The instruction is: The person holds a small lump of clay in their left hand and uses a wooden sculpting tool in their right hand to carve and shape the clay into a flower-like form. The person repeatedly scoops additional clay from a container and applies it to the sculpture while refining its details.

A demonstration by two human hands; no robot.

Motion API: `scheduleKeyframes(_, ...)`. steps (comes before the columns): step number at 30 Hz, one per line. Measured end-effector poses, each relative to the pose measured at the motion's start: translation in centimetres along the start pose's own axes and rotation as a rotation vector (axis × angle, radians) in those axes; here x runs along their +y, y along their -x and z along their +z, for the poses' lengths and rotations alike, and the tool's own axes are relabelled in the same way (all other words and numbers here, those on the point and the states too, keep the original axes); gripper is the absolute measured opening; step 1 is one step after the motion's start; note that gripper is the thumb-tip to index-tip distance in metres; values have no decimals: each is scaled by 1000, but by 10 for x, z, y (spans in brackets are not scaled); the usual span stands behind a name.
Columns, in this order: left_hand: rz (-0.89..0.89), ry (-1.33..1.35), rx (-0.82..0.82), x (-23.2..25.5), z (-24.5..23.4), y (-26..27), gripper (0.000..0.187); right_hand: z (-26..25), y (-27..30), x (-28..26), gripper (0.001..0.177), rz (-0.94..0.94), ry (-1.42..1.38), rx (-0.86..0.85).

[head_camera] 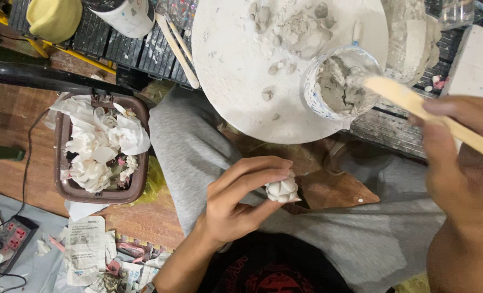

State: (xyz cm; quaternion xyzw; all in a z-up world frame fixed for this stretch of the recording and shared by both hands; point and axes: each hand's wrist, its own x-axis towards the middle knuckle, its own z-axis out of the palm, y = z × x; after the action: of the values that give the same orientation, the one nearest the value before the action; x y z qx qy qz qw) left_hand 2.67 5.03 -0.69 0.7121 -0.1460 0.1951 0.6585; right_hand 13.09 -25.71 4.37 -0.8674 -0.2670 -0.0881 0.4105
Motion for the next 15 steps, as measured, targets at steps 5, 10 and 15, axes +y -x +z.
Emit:
scheduleKeyframes(5, 247, 41, -27, -8, 3, 2, 37, 8, 34, 20, 22, 149, -806, 121)
scheduleKeyframes(10, 417, 17, -45, 1, 9, -3, 27, 22, 51, -19, 16, 332, -947, 179)
scheduleKeyframes(15, 445, -33, -75, 20, 4, -13, 23, 29, 38, -38, 23, 399, -1108, 128)
